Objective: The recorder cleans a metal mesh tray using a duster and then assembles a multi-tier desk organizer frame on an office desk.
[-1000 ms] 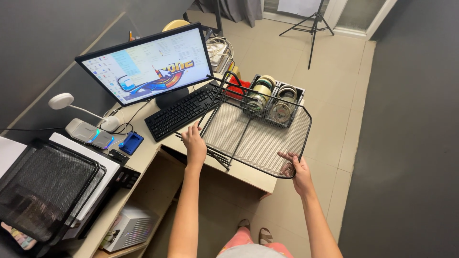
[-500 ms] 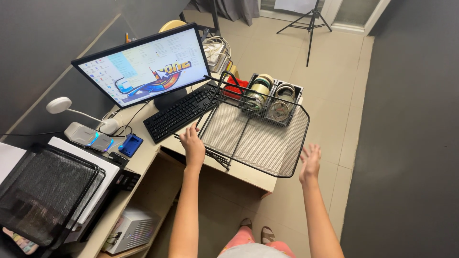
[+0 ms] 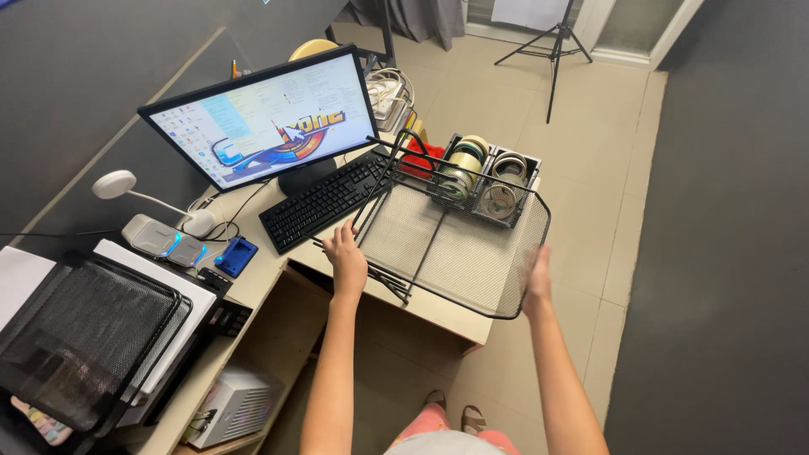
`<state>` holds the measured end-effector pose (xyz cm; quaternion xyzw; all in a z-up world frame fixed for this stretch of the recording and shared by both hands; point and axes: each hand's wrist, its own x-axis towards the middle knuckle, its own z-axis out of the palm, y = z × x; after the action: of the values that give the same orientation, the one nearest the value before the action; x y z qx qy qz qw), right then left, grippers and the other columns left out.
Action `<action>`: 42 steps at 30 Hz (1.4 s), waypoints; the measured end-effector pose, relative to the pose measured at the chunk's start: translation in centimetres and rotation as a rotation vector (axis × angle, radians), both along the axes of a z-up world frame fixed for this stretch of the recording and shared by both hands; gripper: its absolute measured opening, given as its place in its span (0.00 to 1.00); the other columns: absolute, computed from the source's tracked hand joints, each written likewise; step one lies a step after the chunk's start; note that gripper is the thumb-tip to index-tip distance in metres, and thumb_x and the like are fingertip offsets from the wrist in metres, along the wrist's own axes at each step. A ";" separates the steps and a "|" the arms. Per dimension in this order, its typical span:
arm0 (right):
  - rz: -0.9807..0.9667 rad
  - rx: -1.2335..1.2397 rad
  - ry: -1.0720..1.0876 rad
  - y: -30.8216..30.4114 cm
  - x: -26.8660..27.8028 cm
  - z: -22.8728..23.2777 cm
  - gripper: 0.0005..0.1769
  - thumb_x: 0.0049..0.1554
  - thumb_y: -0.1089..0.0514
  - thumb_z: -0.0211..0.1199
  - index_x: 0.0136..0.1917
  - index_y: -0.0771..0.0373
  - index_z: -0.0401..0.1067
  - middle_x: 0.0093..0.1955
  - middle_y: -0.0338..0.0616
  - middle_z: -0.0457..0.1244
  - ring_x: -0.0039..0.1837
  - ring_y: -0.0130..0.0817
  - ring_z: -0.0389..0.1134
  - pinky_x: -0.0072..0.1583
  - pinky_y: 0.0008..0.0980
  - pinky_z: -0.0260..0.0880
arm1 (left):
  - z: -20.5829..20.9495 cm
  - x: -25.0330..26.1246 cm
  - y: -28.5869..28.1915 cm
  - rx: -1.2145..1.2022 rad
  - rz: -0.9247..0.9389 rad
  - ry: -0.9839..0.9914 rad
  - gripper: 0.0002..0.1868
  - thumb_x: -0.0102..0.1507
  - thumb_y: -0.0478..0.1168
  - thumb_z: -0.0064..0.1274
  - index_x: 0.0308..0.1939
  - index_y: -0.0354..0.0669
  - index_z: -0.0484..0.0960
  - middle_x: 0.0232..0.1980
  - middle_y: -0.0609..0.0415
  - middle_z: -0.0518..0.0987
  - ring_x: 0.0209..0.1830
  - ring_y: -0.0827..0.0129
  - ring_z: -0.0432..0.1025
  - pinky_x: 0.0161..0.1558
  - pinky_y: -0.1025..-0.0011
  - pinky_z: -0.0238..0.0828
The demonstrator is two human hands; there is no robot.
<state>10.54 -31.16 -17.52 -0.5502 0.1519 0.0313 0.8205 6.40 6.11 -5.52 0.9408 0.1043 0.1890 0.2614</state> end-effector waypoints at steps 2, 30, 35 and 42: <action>-0.009 0.033 0.025 0.6 0.0 1.7 0.51 0.63 0.26 0.31 0.84 0.64 0.37 0.85 0.51 0.42 0.85 0.42 0.43 0.80 0.40 0.42 | 0.0 0.1 0.1 0.003 -0.002 0.007 0.34 0.59 0.22 0.46 0.71 0.38 0.65 0.60 0.53 0.73 0.55 0.54 0.59 0.62 0.56 0.62; -0.010 0.080 0.051 2.4 -0.6 4.5 0.57 0.52 0.18 0.23 0.83 0.48 0.18 0.87 0.42 0.22 0.86 0.41 0.25 0.78 0.51 0.24 | -1.0 0.4 0.2 0.022 0.045 0.020 0.34 0.58 0.21 0.44 0.69 0.40 0.66 0.59 0.53 0.74 0.53 0.55 0.59 0.61 0.58 0.62; 0.006 0.096 -0.164 0.1 0.5 -0.2 0.61 0.59 0.14 0.25 0.84 0.58 0.17 0.89 0.47 0.17 0.88 0.45 0.18 0.82 0.54 0.19 | -1.1 0.6 0.8 0.053 0.025 -0.026 0.33 0.59 0.21 0.45 0.69 0.39 0.66 0.60 0.52 0.73 0.53 0.55 0.60 0.61 0.57 0.62; -0.282 0.046 0.017 -4.8 0.0 -0.9 0.60 0.55 0.15 0.22 0.84 0.54 0.16 0.86 0.44 0.13 0.86 0.41 0.12 0.78 0.53 0.12 | -0.7 0.5 0.4 0.040 0.038 -0.008 0.32 0.60 0.21 0.44 0.70 0.39 0.66 0.60 0.53 0.74 0.54 0.56 0.60 0.61 0.58 0.63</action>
<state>10.55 -35.97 -18.43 -0.5043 0.2339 -0.0762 0.8278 6.93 6.53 -6.21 0.9429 0.1174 0.2000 0.2391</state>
